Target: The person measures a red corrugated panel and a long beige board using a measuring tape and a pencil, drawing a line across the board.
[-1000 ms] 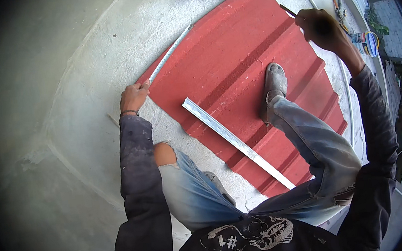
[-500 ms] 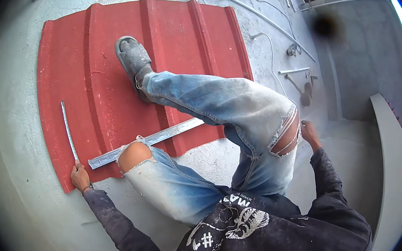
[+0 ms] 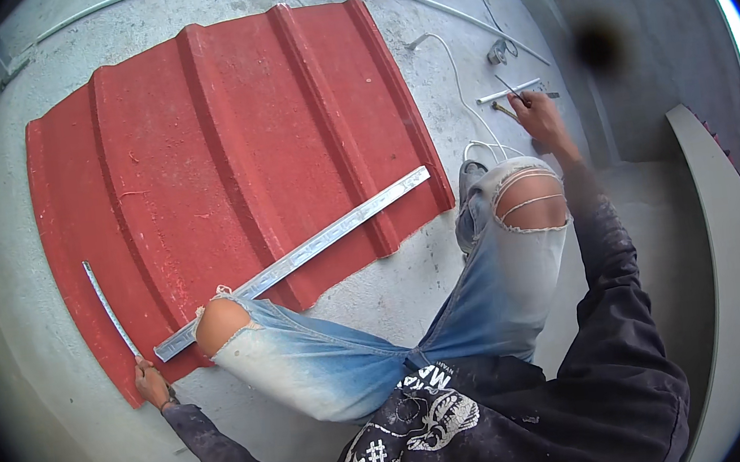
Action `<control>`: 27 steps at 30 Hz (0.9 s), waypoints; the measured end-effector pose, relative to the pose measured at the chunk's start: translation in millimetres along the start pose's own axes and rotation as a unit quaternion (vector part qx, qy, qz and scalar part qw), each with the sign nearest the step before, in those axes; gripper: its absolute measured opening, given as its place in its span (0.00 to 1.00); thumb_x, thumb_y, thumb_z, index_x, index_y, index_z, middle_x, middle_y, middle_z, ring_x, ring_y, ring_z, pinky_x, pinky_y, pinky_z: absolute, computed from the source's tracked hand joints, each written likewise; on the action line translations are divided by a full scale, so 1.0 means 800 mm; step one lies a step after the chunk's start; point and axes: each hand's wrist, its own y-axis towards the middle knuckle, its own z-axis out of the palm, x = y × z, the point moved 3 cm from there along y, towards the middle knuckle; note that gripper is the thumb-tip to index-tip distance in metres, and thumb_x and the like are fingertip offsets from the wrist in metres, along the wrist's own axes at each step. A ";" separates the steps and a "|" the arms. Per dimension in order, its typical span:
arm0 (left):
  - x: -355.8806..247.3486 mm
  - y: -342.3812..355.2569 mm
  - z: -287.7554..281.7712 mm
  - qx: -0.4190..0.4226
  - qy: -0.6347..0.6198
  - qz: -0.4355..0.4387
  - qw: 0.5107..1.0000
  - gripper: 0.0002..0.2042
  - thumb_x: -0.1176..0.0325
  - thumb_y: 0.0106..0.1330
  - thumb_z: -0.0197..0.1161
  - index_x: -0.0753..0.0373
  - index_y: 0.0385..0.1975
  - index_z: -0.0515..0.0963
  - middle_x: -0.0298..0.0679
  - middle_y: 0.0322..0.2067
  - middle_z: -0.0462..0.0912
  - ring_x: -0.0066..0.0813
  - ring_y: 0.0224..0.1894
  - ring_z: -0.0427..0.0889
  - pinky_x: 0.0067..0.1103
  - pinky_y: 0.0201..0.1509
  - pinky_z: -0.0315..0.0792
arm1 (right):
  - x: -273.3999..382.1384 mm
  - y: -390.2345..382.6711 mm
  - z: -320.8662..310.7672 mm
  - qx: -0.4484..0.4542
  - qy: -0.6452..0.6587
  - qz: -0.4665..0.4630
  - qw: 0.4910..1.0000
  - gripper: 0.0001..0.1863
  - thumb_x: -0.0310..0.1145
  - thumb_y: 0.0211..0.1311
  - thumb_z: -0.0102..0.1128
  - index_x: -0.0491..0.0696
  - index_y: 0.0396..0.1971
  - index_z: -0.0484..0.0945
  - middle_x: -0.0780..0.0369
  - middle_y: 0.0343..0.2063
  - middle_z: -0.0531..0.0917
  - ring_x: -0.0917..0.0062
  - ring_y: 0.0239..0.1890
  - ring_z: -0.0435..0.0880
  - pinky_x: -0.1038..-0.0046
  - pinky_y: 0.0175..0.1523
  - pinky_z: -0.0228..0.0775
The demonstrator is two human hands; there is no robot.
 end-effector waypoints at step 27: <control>-0.527 -0.460 0.127 0.018 -0.012 0.003 1.000 0.22 0.55 0.77 0.50 0.63 0.22 0.68 0.29 0.20 0.68 0.16 0.22 0.62 0.18 0.28 0.58 | -0.068 0.166 0.451 0.498 0.214 -0.322 0.776 0.28 0.54 0.65 0.57 0.40 0.24 0.78 0.49 0.17 0.80 0.52 0.24 0.83 0.55 0.32 0.74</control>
